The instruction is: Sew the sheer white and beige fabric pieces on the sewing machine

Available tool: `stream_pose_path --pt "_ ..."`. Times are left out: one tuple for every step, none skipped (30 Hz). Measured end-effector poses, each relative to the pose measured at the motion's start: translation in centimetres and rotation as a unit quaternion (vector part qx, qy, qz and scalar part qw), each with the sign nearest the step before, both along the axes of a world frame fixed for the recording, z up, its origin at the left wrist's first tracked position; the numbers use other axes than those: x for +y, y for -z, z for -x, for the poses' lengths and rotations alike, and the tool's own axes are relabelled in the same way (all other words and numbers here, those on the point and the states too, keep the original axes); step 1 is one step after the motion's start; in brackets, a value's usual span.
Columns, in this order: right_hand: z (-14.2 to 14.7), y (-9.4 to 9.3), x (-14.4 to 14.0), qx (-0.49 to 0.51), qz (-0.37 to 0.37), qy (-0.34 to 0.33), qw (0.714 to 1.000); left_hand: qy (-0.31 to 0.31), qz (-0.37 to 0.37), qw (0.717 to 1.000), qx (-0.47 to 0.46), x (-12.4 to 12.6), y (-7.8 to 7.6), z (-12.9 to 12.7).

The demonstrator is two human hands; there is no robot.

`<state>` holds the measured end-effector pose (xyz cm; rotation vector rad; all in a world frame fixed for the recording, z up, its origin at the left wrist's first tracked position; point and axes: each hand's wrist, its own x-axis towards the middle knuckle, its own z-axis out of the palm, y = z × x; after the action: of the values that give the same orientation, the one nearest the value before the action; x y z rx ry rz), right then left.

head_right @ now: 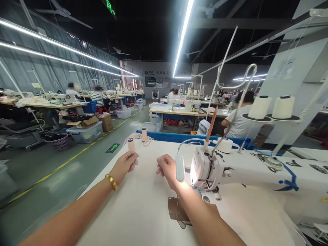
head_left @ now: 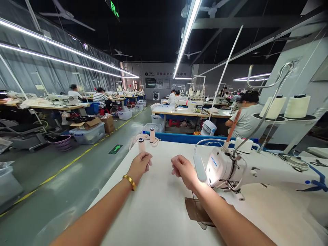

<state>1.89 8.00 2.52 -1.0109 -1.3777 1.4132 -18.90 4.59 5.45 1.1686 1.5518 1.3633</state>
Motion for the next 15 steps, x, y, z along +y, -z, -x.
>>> stream_pose_path --pt "0.6 0.1 1.0 -0.015 -0.009 0.020 1.000 -0.010 0.012 1.000 0.008 1.0 0.3 0.2" --pt "1.2 0.3 2.0 -0.032 -0.015 0.035 0.999 -0.017 0.028 0.999 0.016 1.9 0.5 0.4" --pt "1.6 0.4 2.9 -0.051 -0.019 0.045 0.997 -0.022 0.044 0.999 0.022 2.6 0.8 0.6" --pt "2.0 0.6 3.7 -0.071 -0.021 0.052 0.996 -0.029 0.056 0.998 0.029 3.2 1.2 0.8" --pt "2.4 0.8 4.5 -0.092 -0.021 0.057 0.994 -0.035 0.065 0.997 0.037 3.6 1.5 1.0" --pt "2.7 1.0 5.1 -0.112 -0.021 0.059 0.992 -0.039 0.074 0.996 0.045 3.9 1.8 1.3" --pt "2.9 1.2 5.7 -0.133 -0.020 0.061 0.989 -0.042 0.081 0.994 0.053 4.1 2.2 1.5" --pt "3.2 1.4 6.3 -0.152 -0.020 0.063 0.986 -0.043 0.087 0.993 0.063 4.3 2.6 1.8" --pt "3.4 1.6 6.8 -0.171 -0.019 0.065 0.983 -0.042 0.091 0.992 0.074 4.4 2.9 2.0" --pt "3.6 1.7 7.2 -0.189 -0.018 0.066 0.980 -0.040 0.095 0.991 0.085 4.5 3.2 2.1" --pt "3.7 1.8 7.5 -0.207 -0.017 0.068 0.976 -0.037 0.099 0.990 0.098 4.6 3.5 2.3" --pt "3.8 1.9 7.8 -0.224 -0.017 0.071 0.972 -0.035 0.102 0.988 0.112 4.6 3.8 2.4" --pt "3.8 2.0 8.1 -0.241 -0.017 0.074 0.968 -0.033 0.104 0.986 0.128 4.7 4.0 2.6" --pt "3.8 2.0 8.3 -0.258 -0.019 0.076 0.963 -0.032 0.106 0.983 0.146 4.8 4.2 2.7" --pt "3.8 2.0 8.4 -0.274 -0.021 0.080 0.958 -0.032 0.106 0.980 0.167 4.8 4.3 2.9"
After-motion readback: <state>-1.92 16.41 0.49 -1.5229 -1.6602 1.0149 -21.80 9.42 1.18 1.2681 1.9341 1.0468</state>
